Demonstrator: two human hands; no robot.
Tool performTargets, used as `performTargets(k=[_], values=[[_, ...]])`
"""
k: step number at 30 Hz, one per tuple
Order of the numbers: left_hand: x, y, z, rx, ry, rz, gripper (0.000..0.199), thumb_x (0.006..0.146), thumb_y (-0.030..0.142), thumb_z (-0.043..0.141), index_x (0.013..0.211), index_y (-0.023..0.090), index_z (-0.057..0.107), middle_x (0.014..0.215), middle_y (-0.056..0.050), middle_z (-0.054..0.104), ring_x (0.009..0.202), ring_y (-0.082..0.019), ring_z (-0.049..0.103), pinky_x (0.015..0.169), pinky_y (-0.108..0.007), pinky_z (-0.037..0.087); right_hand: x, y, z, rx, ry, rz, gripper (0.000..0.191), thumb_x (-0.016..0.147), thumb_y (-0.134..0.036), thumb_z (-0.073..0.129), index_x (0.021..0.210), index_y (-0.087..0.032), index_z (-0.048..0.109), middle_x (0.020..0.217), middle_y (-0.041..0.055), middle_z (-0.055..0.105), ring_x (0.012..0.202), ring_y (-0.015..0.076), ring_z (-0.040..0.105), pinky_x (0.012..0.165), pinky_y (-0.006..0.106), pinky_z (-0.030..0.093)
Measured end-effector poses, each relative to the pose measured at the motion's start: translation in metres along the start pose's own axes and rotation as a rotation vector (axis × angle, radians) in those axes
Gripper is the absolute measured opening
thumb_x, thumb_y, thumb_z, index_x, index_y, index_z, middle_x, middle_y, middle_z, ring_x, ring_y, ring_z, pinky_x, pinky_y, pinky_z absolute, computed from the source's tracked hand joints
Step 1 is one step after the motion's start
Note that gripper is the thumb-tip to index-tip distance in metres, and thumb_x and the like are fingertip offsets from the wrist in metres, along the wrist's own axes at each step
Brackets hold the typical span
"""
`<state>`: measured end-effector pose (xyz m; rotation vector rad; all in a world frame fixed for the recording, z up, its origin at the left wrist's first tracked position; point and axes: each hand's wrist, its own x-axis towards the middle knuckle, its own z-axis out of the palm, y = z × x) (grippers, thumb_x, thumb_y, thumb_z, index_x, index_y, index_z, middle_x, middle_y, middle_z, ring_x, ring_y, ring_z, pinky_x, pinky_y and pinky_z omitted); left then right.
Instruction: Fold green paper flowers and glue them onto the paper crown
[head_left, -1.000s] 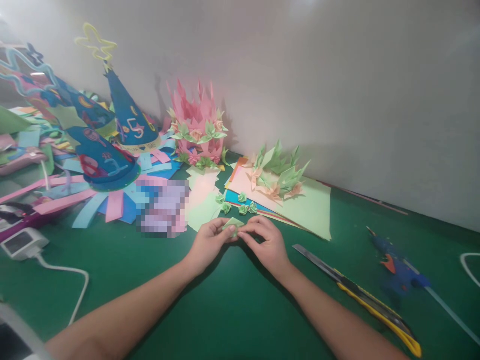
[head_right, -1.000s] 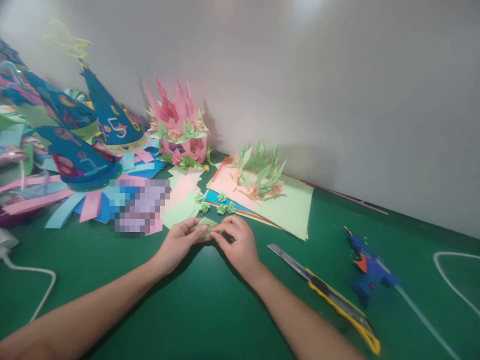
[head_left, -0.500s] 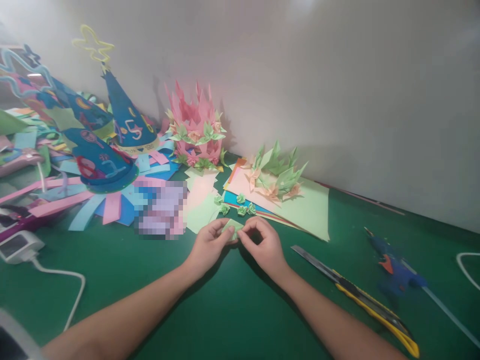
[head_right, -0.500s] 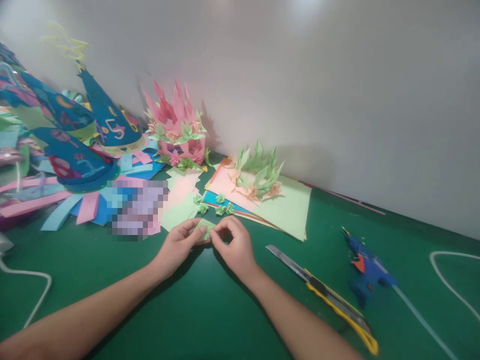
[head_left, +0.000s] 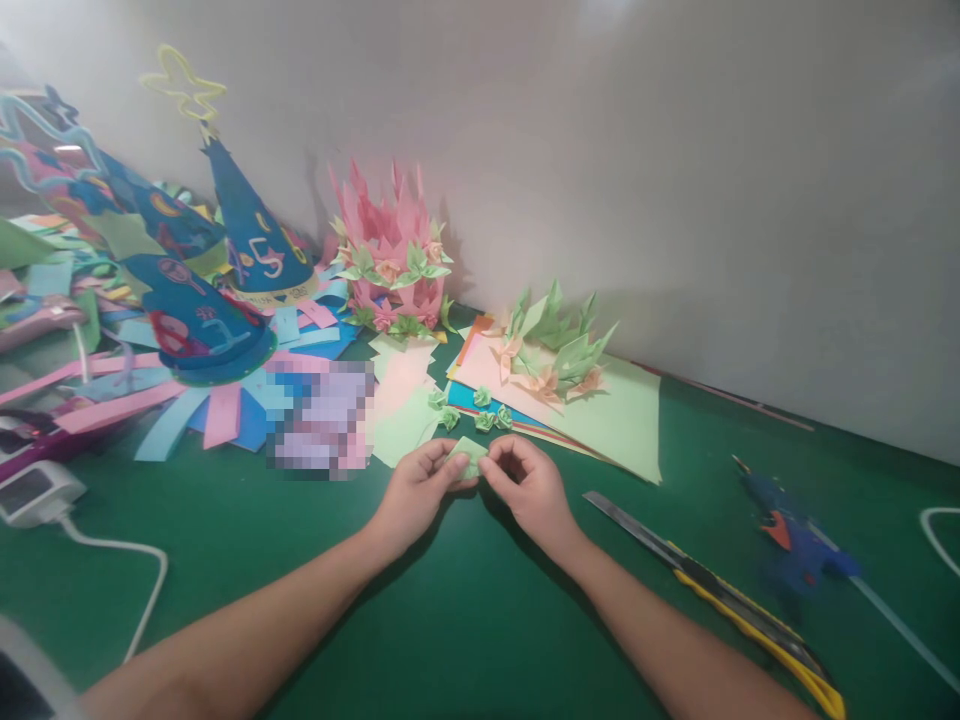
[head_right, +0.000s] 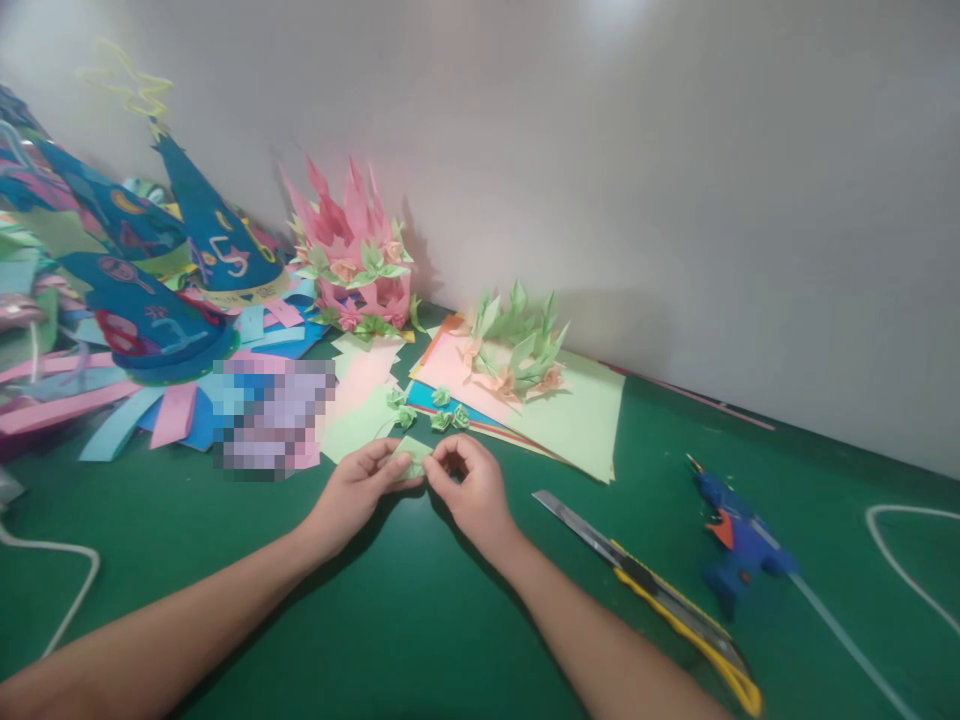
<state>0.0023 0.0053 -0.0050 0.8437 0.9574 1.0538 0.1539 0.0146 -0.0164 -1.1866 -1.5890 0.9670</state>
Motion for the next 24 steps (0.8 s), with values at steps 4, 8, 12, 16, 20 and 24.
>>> performTargets(k=[4, 8, 12, 16, 20, 24], values=[[0.0004, 0.0004, -0.0009, 0.005, -0.009, -0.003, 0.026, 0.069, 0.036, 0.069, 0.078, 0.013, 0.061, 0.072, 0.002, 0.059, 0.070, -0.010, 0.057, 0.081, -0.030, 0.050, 0.0003, -0.0018, -0.0007, 0.018, 0.006, 0.025, 0.015, 0.076, -0.030, 0.057, 0.069, -0.018, 0.051, 0.065, -0.0016, 0.050, 0.059, 0.0110, 0.046, 0.056, 0.023, 0.039], [0.0009, 0.0002, -0.0014, 0.032, -0.019, 0.000, 0.027, 0.070, 0.036, 0.068, 0.081, 0.013, 0.061, 0.075, 0.001, 0.061, 0.072, -0.010, 0.058, 0.080, -0.029, 0.050, 0.0006, -0.0014, -0.0010, 0.058, 0.010, 0.057, 0.017, 0.075, -0.031, 0.058, 0.068, -0.018, 0.051, 0.063, -0.0019, 0.050, 0.057, 0.0109, 0.046, 0.054, 0.023, 0.039], [0.0009, -0.0013, -0.0023, 0.112, -0.014, 0.014, 0.027, 0.067, 0.033, 0.071, 0.083, 0.013, 0.062, 0.076, 0.000, 0.064, 0.068, -0.010, 0.058, 0.072, -0.024, 0.049, -0.0001, -0.0024, -0.0006, 0.074, -0.001, 0.074, 0.018, 0.075, -0.032, 0.060, 0.068, -0.018, 0.052, 0.063, -0.0017, 0.050, 0.057, 0.0107, 0.046, 0.054, 0.023, 0.039], [0.0014, -0.0011, -0.0028, 0.095, 0.015, 0.001, 0.024, 0.068, 0.033, 0.070, 0.079, 0.013, 0.062, 0.073, 0.000, 0.064, 0.066, -0.010, 0.059, 0.072, -0.026, 0.050, -0.0010, -0.0058, -0.0007, 0.106, -0.022, 0.093, 0.019, 0.075, -0.033, 0.060, 0.068, -0.018, 0.052, 0.062, -0.0024, 0.050, 0.056, 0.0098, 0.045, 0.053, 0.022, 0.038], [0.0002, 0.0015, -0.0023, 0.072, 0.038, -0.011, 0.024, 0.067, 0.032, 0.071, 0.079, 0.013, 0.063, 0.073, 0.001, 0.063, 0.064, -0.009, 0.058, 0.072, -0.026, 0.050, -0.0004, -0.0075, -0.0014, 0.164, -0.037, 0.128, 0.020, 0.074, -0.035, 0.062, 0.070, -0.018, 0.052, 0.063, -0.0030, 0.049, 0.057, 0.0097, 0.045, 0.054, 0.022, 0.038], [-0.0007, 0.0038, -0.0012, 0.045, 0.032, -0.023, 0.025, 0.067, 0.033, 0.071, 0.079, 0.012, 0.063, 0.074, 0.000, 0.064, 0.066, -0.009, 0.059, 0.073, -0.026, 0.051, 0.0009, -0.0069, -0.0017, 0.190, -0.040, 0.139, 0.020, 0.073, -0.035, 0.063, 0.071, -0.018, 0.052, 0.063, -0.0033, 0.049, 0.057, 0.0097, 0.045, 0.055, 0.022, 0.038]])
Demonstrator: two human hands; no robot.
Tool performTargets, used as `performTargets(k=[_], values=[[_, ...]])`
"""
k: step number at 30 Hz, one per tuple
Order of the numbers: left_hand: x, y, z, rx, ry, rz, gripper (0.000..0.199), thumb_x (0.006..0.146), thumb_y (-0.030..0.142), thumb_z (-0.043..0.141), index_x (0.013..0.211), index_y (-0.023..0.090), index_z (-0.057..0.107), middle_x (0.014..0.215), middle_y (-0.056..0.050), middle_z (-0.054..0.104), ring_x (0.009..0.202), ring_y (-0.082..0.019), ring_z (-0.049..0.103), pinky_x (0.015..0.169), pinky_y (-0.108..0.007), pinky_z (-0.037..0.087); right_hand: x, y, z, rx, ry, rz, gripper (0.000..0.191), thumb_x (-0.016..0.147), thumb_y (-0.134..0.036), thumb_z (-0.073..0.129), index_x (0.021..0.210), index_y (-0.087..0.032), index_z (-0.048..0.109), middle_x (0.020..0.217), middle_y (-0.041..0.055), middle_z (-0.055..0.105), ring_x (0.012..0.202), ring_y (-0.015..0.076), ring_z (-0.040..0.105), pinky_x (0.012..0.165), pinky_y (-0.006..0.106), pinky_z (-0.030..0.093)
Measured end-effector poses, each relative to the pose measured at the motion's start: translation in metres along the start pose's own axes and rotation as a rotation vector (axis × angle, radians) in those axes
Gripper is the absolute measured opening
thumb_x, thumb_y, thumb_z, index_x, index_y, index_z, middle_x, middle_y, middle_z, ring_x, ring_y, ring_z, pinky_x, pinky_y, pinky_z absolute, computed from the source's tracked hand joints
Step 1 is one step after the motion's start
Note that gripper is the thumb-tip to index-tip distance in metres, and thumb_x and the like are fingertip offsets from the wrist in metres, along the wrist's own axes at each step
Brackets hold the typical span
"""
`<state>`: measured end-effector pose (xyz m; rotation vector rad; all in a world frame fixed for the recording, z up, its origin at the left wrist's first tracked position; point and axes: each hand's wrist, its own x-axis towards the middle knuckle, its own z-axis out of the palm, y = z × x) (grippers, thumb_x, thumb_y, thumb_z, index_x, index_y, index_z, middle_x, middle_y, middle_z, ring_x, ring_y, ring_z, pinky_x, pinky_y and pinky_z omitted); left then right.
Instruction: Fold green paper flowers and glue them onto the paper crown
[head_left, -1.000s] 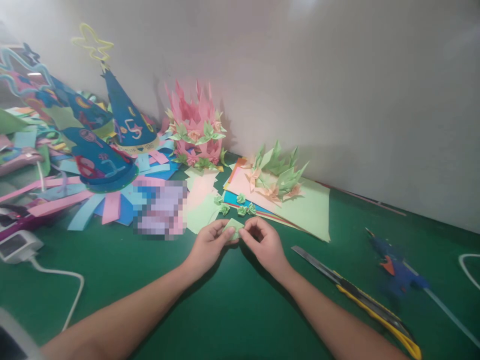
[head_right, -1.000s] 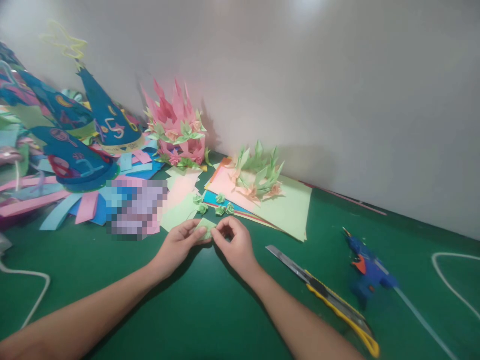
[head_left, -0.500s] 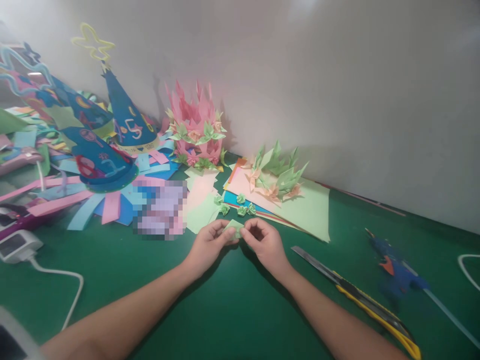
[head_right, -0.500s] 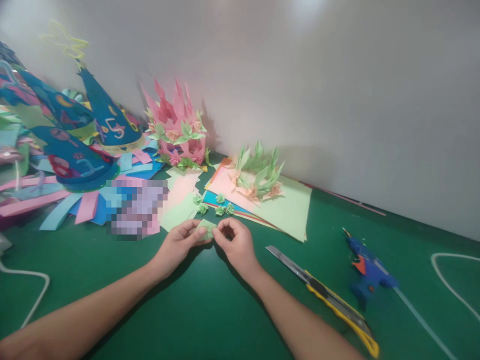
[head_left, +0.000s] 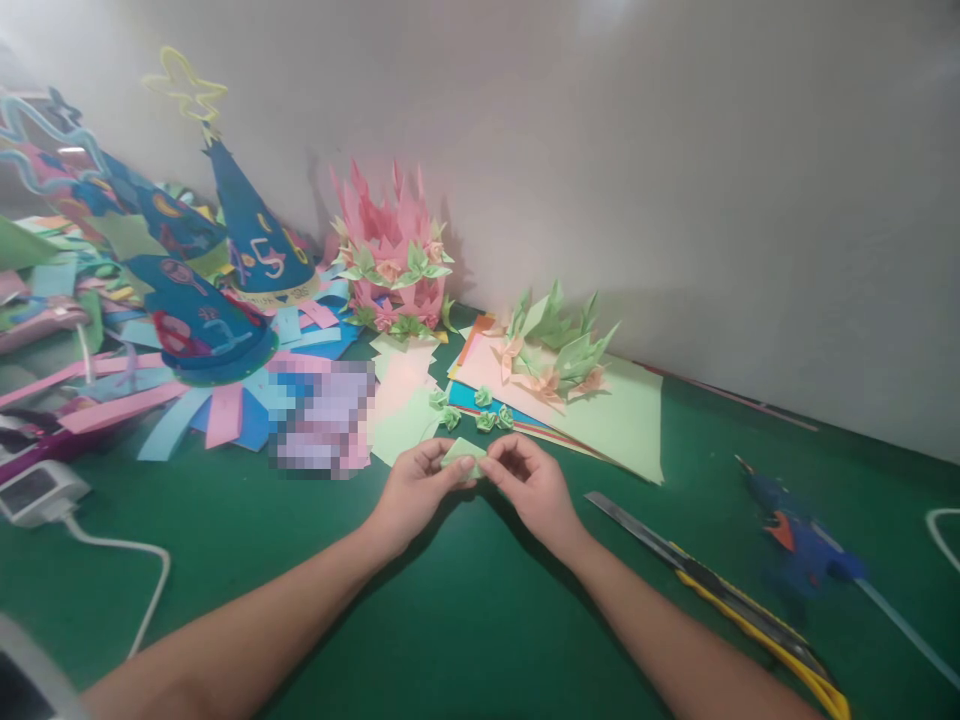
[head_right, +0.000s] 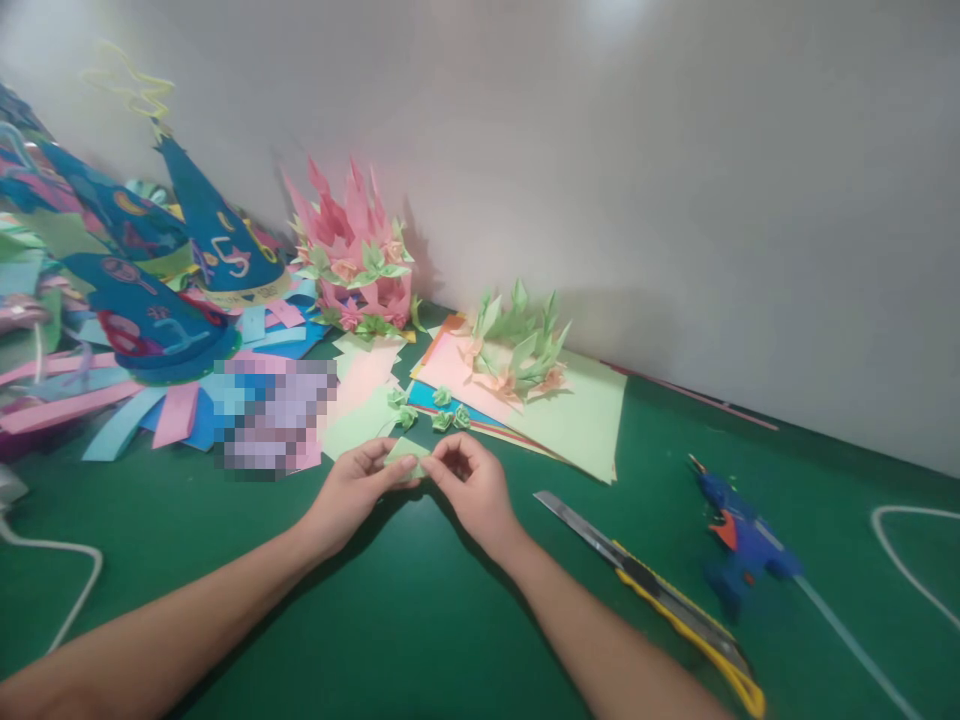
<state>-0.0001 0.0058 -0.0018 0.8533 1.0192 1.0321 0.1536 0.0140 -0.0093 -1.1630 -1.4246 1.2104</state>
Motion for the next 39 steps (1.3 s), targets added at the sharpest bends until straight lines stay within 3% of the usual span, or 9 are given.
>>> performTargets(k=[16, 26, 30, 35, 39], values=[[0.0010, 0.0006, -0.0001, -0.087, 0.011, -0.014, 0.031, 0.061, 0.031, 0.076, 0.082, 0.012, 0.063, 0.075, -0.001, 0.067, 0.066, -0.010, 0.061, 0.073, -0.027, 0.052, -0.0009, -0.0008, 0.0007, 0.034, -0.023, -0.036, 0.019, 0.075, -0.034, 0.061, 0.080, -0.020, 0.050, 0.073, -0.0016, 0.049, 0.066, 0.0113, 0.049, 0.063, 0.023, 0.044], [0.0005, 0.0012, 0.0018, -0.022, 0.047, -0.001, 0.029, 0.062, 0.031, 0.074, 0.080, 0.012, 0.061, 0.075, -0.001, 0.065, 0.066, -0.010, 0.059, 0.072, -0.026, 0.051, -0.0024, -0.0019, 0.0007, 0.066, -0.066, -0.010, 0.019, 0.075, -0.033, 0.061, 0.086, -0.020, 0.053, 0.076, -0.0014, 0.050, 0.069, 0.0114, 0.051, 0.065, 0.024, 0.044], [-0.0012, 0.0017, 0.0011, 0.113, 0.084, 0.067, 0.027, 0.064, 0.032, 0.072, 0.081, 0.014, 0.062, 0.072, 0.000, 0.065, 0.063, -0.010, 0.058, 0.067, -0.024, 0.049, -0.0026, 0.0001, -0.0002, 0.061, -0.095, -0.005, 0.020, 0.077, -0.033, 0.061, 0.091, -0.020, 0.055, 0.073, -0.0020, 0.050, 0.067, 0.0112, 0.050, 0.064, 0.024, 0.044], [-0.0036, 0.0007, -0.0025, 0.292, 0.080, 0.217, 0.027, 0.069, 0.031, 0.067, 0.091, 0.017, 0.064, 0.082, -0.003, 0.067, 0.070, -0.014, 0.060, 0.064, -0.024, 0.047, -0.0022, 0.0023, 0.0000, -0.015, -0.100, -0.042, 0.017, 0.075, -0.034, 0.062, 0.082, -0.020, 0.056, 0.072, -0.0009, 0.052, 0.066, 0.0124, 0.050, 0.062, 0.025, 0.043], [-0.0022, 0.0010, -0.0028, 0.288, 0.055, 0.148, 0.037, 0.070, 0.031, 0.067, 0.103, 0.017, 0.059, 0.069, 0.000, 0.066, 0.061, -0.013, 0.059, 0.059, -0.023, 0.045, -0.0010, 0.0037, -0.0007, -0.078, -0.021, -0.111, 0.018, 0.073, -0.032, 0.064, 0.069, -0.019, 0.054, 0.071, -0.0008, 0.050, 0.066, 0.0128, 0.049, 0.061, 0.025, 0.043]])
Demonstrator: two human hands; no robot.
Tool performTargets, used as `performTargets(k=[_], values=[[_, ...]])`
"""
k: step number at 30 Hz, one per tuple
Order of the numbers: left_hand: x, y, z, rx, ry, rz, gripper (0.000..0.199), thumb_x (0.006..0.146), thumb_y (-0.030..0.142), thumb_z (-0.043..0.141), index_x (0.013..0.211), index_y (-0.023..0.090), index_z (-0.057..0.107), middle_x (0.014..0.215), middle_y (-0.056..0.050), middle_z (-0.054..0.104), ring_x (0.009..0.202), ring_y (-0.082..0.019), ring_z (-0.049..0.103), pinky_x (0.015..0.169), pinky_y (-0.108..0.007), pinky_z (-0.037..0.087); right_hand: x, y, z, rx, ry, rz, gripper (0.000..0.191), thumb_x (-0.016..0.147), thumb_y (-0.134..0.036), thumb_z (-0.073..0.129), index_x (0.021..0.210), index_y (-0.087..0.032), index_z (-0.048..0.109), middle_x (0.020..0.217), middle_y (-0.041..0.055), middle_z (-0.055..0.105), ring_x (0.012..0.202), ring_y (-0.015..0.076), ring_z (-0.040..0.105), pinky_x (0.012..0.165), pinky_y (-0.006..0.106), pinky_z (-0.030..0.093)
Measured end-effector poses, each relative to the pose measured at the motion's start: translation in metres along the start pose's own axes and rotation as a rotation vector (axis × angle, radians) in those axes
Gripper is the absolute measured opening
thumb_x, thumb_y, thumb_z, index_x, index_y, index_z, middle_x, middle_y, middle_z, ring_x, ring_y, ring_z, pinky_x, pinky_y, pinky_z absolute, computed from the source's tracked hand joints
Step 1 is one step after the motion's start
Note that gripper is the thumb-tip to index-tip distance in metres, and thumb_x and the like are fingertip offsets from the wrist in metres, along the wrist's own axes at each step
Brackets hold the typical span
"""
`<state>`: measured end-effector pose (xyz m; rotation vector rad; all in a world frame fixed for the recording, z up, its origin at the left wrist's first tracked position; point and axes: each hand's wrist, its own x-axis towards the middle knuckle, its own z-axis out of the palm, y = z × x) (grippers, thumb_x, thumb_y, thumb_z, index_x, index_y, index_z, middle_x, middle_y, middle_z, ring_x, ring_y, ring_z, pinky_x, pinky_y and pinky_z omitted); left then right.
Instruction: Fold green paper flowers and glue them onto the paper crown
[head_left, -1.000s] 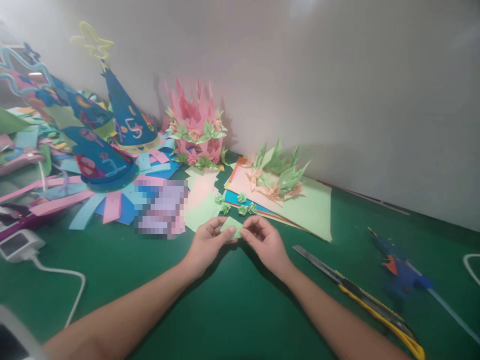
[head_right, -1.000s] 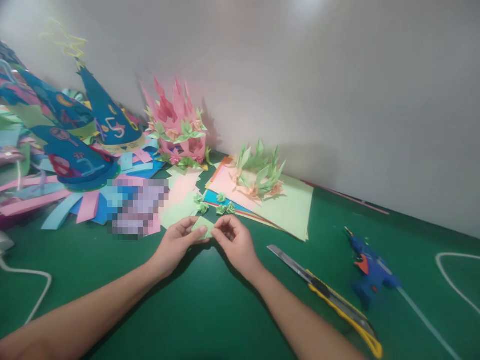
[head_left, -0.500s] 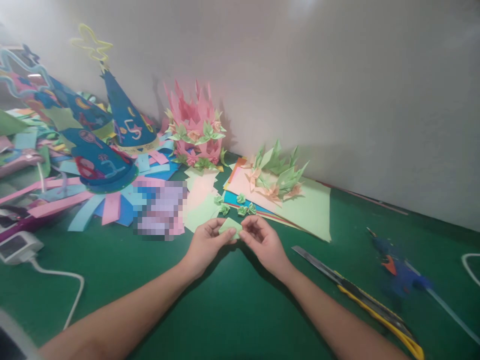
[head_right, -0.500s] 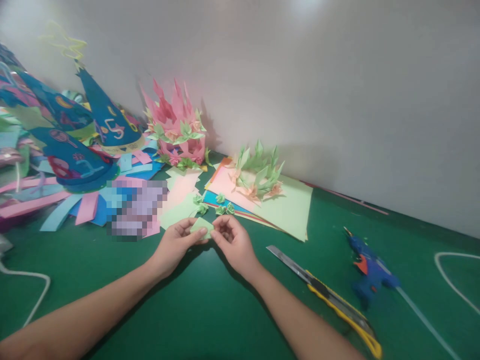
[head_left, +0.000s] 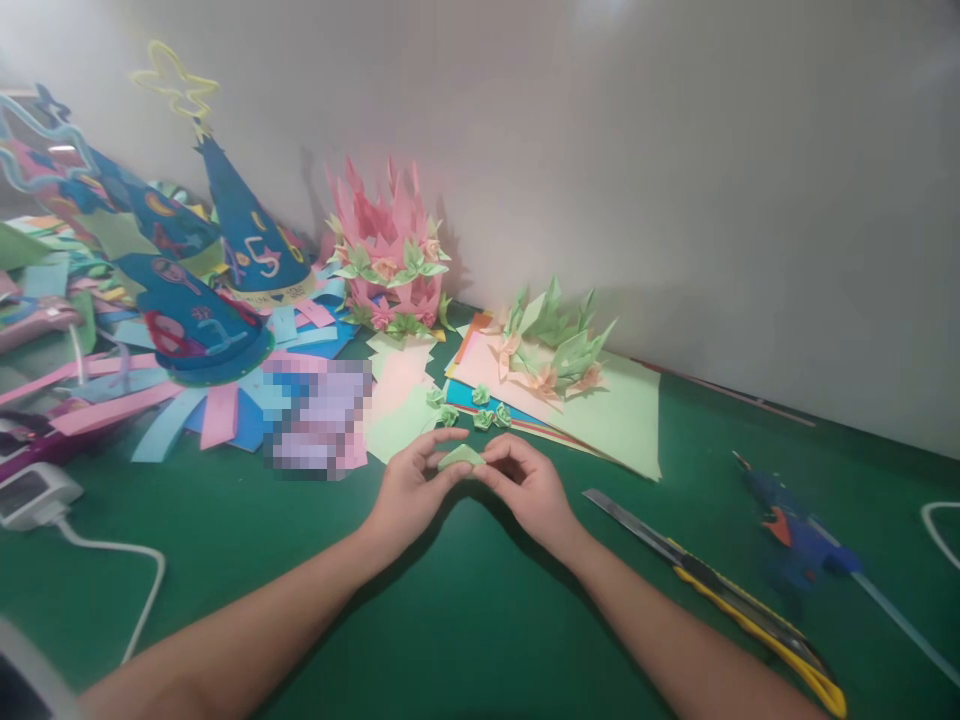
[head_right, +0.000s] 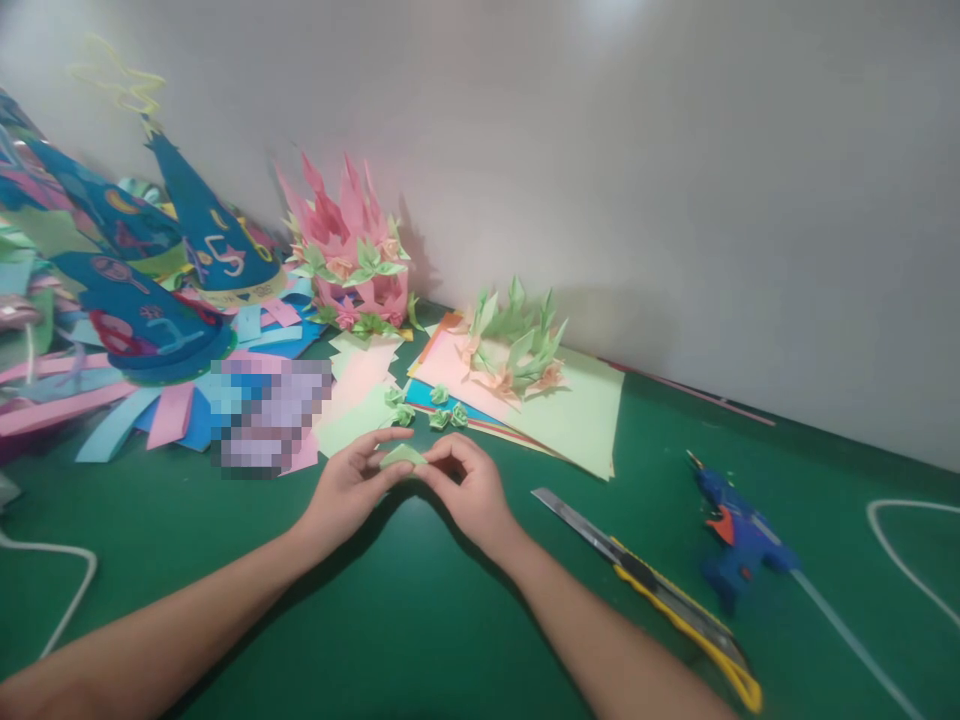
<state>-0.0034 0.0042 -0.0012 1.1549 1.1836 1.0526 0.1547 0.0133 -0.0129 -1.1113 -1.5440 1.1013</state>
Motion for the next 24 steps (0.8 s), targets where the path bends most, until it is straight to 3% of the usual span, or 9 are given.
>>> performTargets(k=[3, 6, 9, 13, 17, 20, 24], values=[[0.0036, -0.0008, 0.0003, -0.094, -0.018, -0.073, 0.038, 0.066, 0.031, 0.070, 0.099, 0.016, 0.058, 0.062, 0.002, 0.063, 0.059, -0.012, 0.059, 0.060, -0.023, 0.047, 0.0008, 0.0003, -0.0011, 0.021, 0.016, -0.011, 0.018, 0.073, -0.033, 0.064, 0.068, -0.020, 0.054, 0.071, -0.0001, 0.052, 0.067, 0.0134, 0.050, 0.061, 0.025, 0.043], [0.0069, -0.0036, -0.0004, -0.171, -0.009, -0.059, 0.029, 0.065, 0.034, 0.071, 0.084, 0.015, 0.059, 0.074, 0.000, 0.065, 0.065, -0.011, 0.060, 0.066, -0.024, 0.050, 0.0013, 0.0000, -0.0023, 0.070, 0.012, 0.050, 0.019, 0.074, -0.036, 0.063, 0.072, -0.019, 0.054, 0.068, -0.0010, 0.051, 0.063, 0.0122, 0.049, 0.059, 0.025, 0.043], [0.0083, -0.0061, -0.0020, -0.221, 0.027, -0.034, 0.027, 0.068, 0.037, 0.068, 0.082, 0.016, 0.060, 0.078, 0.001, 0.062, 0.067, -0.010, 0.059, 0.071, -0.026, 0.052, 0.0015, -0.0006, -0.0030, 0.101, 0.017, 0.117, 0.021, 0.074, -0.037, 0.062, 0.075, -0.019, 0.053, 0.064, -0.0029, 0.049, 0.057, 0.0102, 0.046, 0.056, 0.023, 0.042], [0.0083, -0.0045, -0.0042, -0.189, 0.033, -0.044, 0.028, 0.068, 0.038, 0.068, 0.082, 0.015, 0.060, 0.077, 0.001, 0.060, 0.063, -0.009, 0.058, 0.069, -0.025, 0.051, 0.0012, -0.0020, -0.0023, 0.127, -0.015, 0.123, 0.020, 0.074, -0.035, 0.062, 0.077, -0.019, 0.051, 0.069, -0.0021, 0.051, 0.063, 0.0111, 0.049, 0.060, 0.023, 0.042], [0.0076, -0.0024, -0.0042, -0.124, 0.003, -0.032, 0.028, 0.070, 0.037, 0.066, 0.087, 0.017, 0.057, 0.071, 0.002, 0.059, 0.059, -0.009, 0.056, 0.063, -0.023, 0.049, 0.0002, -0.0031, -0.0005, 0.193, -0.047, 0.108, 0.027, 0.073, -0.032, 0.062, 0.092, -0.022, 0.046, 0.080, -0.0010, 0.055, 0.067, 0.0114, 0.051, 0.062, 0.024, 0.043], [0.0060, -0.0037, -0.0024, -0.087, -0.009, 0.032, 0.021, 0.072, 0.033, 0.064, 0.085, 0.019, 0.054, 0.064, 0.005, 0.053, 0.058, -0.009, 0.054, 0.061, -0.022, 0.047, -0.0003, -0.0029, 0.0003, 0.215, -0.088, 0.094, 0.031, 0.074, -0.031, 0.061, 0.096, -0.024, 0.041, 0.073, -0.0034, 0.052, 0.061, 0.0103, 0.048, 0.057, 0.022, 0.040], [0.0038, -0.0049, -0.0006, -0.055, -0.043, 0.070, 0.016, 0.076, 0.034, 0.058, 0.077, 0.018, 0.056, 0.072, 0.003, 0.053, 0.061, -0.009, 0.052, 0.064, -0.023, 0.049, -0.0001, -0.0023, 0.0004, 0.197, -0.085, 0.062, 0.026, 0.076, -0.029, 0.060, 0.091, -0.024, 0.041, 0.071, -0.0050, 0.046, 0.060, 0.0092, 0.046, 0.055, 0.021, 0.038]])
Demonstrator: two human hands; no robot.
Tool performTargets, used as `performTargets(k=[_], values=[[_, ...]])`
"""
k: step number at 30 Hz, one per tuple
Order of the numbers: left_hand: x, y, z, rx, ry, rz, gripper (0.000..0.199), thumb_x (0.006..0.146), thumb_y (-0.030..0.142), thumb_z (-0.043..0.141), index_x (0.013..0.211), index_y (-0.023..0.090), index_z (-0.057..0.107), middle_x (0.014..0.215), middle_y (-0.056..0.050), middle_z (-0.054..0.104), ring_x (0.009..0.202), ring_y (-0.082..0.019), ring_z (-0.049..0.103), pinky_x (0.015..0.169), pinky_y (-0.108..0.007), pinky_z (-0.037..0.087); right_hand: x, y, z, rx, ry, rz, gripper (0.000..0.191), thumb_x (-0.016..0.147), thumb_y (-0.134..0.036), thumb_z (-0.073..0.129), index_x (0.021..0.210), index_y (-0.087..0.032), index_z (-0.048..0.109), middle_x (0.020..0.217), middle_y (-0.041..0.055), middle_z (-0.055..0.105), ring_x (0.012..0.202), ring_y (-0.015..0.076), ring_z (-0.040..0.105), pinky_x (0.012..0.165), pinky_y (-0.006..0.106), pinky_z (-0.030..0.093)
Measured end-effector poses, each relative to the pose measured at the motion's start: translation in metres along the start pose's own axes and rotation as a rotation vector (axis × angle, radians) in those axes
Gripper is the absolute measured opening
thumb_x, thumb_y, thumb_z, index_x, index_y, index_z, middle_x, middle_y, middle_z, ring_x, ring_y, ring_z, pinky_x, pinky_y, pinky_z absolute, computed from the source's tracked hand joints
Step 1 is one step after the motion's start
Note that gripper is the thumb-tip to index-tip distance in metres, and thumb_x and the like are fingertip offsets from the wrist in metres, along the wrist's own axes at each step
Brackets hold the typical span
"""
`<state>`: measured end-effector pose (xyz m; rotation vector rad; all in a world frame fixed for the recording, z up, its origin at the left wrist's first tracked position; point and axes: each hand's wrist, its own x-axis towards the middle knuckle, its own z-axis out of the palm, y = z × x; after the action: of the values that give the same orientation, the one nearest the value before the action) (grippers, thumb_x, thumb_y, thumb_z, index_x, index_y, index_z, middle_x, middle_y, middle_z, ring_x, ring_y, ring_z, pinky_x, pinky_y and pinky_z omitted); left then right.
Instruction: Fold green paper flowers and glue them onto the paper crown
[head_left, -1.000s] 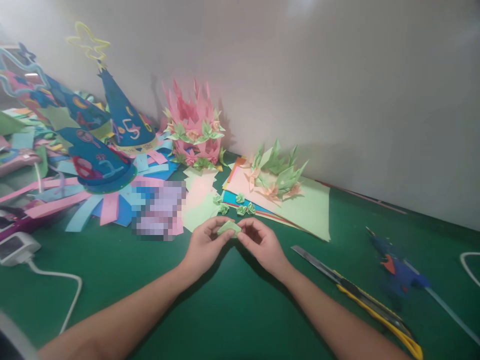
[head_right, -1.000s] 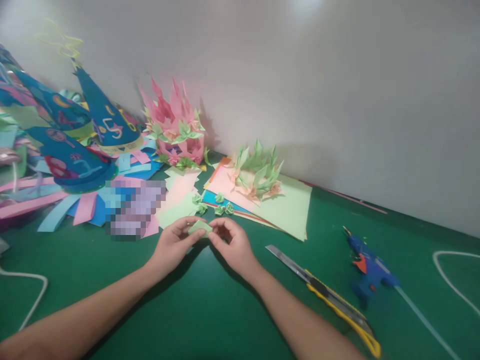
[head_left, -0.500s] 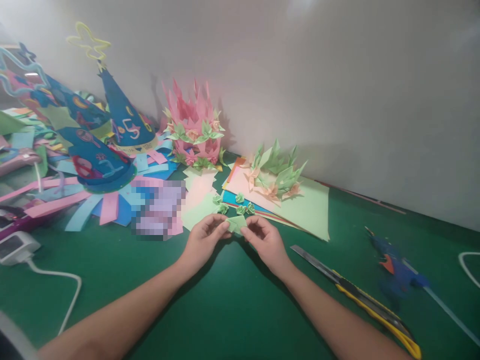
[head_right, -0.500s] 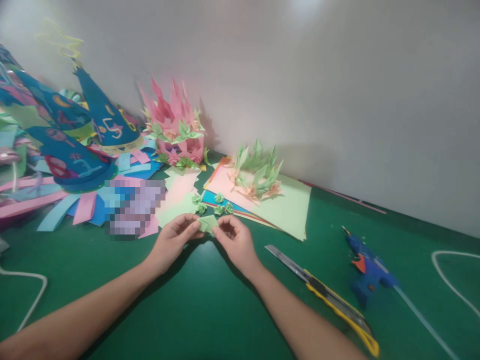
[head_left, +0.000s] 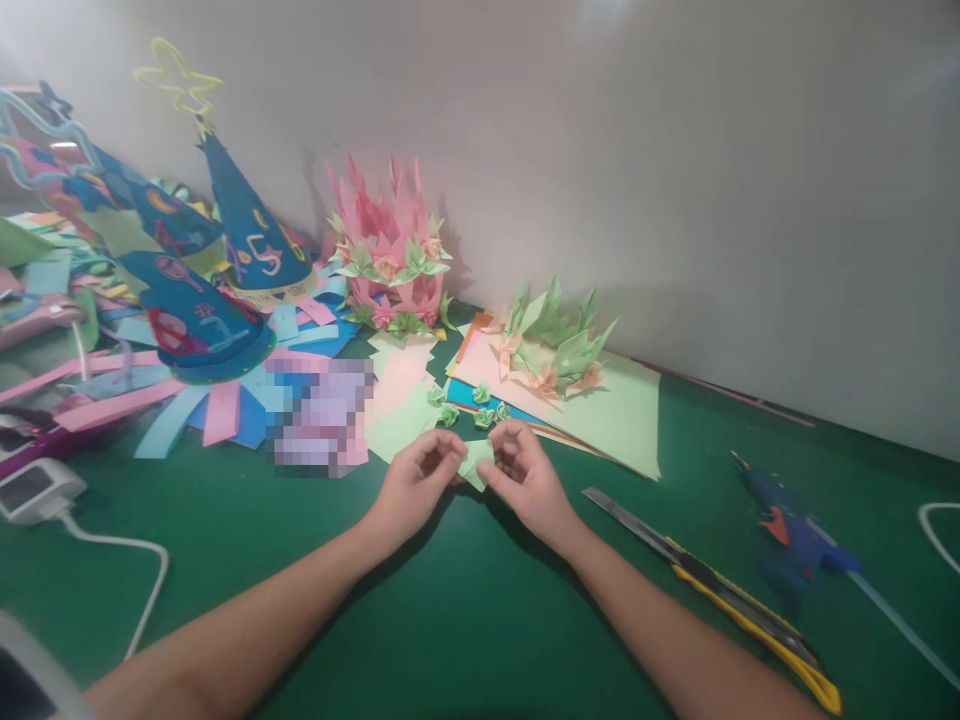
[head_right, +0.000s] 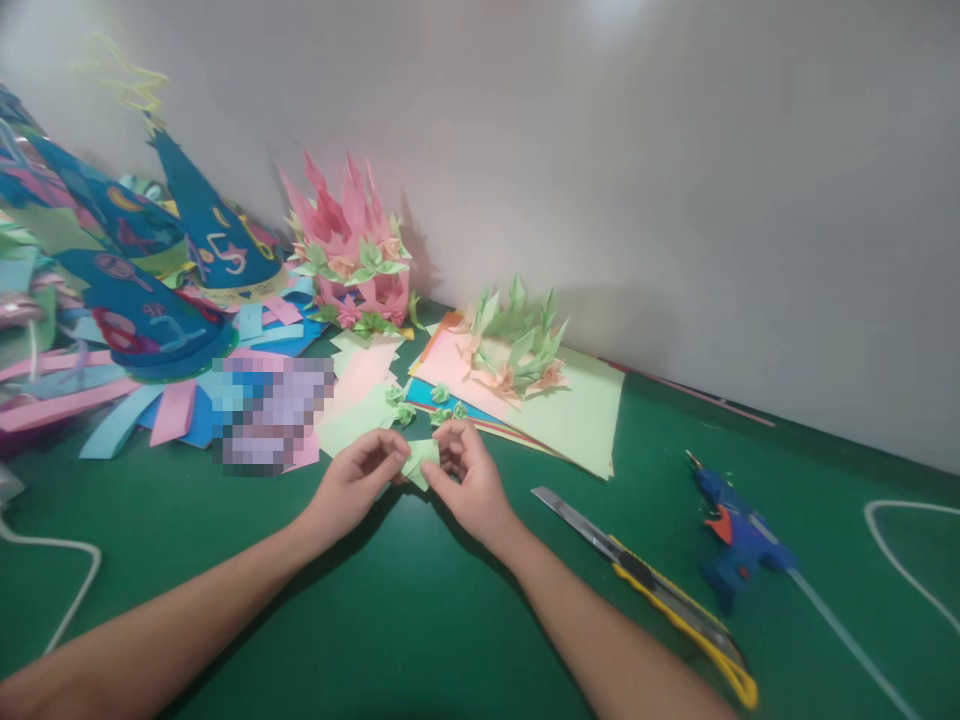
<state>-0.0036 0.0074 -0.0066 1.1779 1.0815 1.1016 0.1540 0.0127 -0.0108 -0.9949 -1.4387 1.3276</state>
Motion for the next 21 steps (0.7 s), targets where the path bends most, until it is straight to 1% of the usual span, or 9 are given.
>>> performTargets(k=[3, 6, 8, 10, 13, 15, 21], values=[[0.000, 0.000, -0.001, 0.024, -0.017, -0.019, 0.018, 0.077, 0.035, 0.057, 0.079, 0.018, 0.059, 0.077, 0.001, 0.057, 0.060, -0.009, 0.053, 0.064, -0.024, 0.048, 0.000, -0.001, 0.000, -0.028, 0.013, -0.019, 0.022, 0.075, -0.028, 0.060, 0.087, -0.023, 0.042, 0.071, -0.0053, 0.043, 0.059, 0.0087, 0.045, 0.054, 0.020, 0.038], [0.001, 0.000, -0.002, 0.053, -0.030, -0.031, 0.019, 0.077, 0.035, 0.057, 0.085, 0.018, 0.061, 0.081, 0.000, 0.060, 0.061, -0.010, 0.055, 0.065, -0.025, 0.048, 0.001, -0.002, -0.001, -0.072, 0.019, -0.019, 0.018, 0.075, -0.027, 0.060, 0.083, -0.022, 0.045, 0.070, -0.0048, 0.043, 0.058, 0.0085, 0.043, 0.054, 0.020, 0.037], [0.002, -0.001, -0.004, 0.089, -0.052, -0.035, 0.021, 0.077, 0.034, 0.057, 0.090, 0.018, 0.061, 0.078, 0.000, 0.058, 0.063, -0.011, 0.056, 0.065, -0.026, 0.048, 0.000, -0.003, -0.001, -0.099, 0.020, -0.006, 0.016, 0.076, -0.028, 0.060, 0.082, -0.021, 0.048, 0.070, -0.0041, 0.044, 0.058, 0.0088, 0.042, 0.054, 0.021, 0.037], [0.002, -0.002, -0.006, 0.161, -0.078, -0.020, 0.022, 0.077, 0.034, 0.057, 0.093, 0.019, 0.061, 0.071, 0.002, 0.053, 0.062, -0.012, 0.054, 0.063, -0.025, 0.046, 0.000, -0.002, -0.002, -0.108, 0.024, 0.003, 0.016, 0.075, -0.030, 0.061, 0.082, -0.020, 0.050, 0.070, -0.0033, 0.046, 0.059, 0.0095, 0.043, 0.055, 0.021, 0.038], [0.003, -0.003, -0.009, 0.319, -0.097, 0.048, 0.017, 0.078, 0.032, 0.056, 0.089, 0.019, 0.059, 0.063, 0.004, 0.044, 0.056, -0.010, 0.044, 0.054, -0.021, 0.037, -0.001, -0.001, -0.002, -0.116, 0.015, 0.012, 0.016, 0.075, -0.031, 0.062, 0.083, -0.020, 0.052, 0.071, -0.0027, 0.048, 0.061, 0.0104, 0.045, 0.057, 0.022, 0.040], [0.003, -0.003, -0.011, 0.380, -0.107, 0.083, 0.013, 0.079, 0.030, 0.055, 0.084, 0.019, 0.057, 0.061, 0.005, 0.040, 0.055, -0.009, 0.038, 0.052, -0.020, 0.032, -0.001, 0.000, -0.001, -0.131, 0.010, 0.017, 0.015, 0.075, -0.029, 0.061, 0.084, -0.020, 0.054, 0.070, -0.0027, 0.049, 0.061, 0.0105, 0.046, 0.057, 0.022, 0.040], [0.004, -0.003, -0.011, 0.379, -0.144, 0.082, 0.012, 0.080, 0.030, 0.053, 0.081, 0.018, 0.053, 0.063, 0.005, 0.043, 0.057, -0.009, 0.039, 0.054, -0.020, 0.033, -0.001, 0.001, -0.001, -0.179, 0.007, -0.005, 0.012, 0.077, -0.027, 0.060, 0.084, -0.020, 0.054, 0.069, -0.0024, 0.049, 0.061, 0.0106, 0.046, 0.057, 0.022, 0.039]])
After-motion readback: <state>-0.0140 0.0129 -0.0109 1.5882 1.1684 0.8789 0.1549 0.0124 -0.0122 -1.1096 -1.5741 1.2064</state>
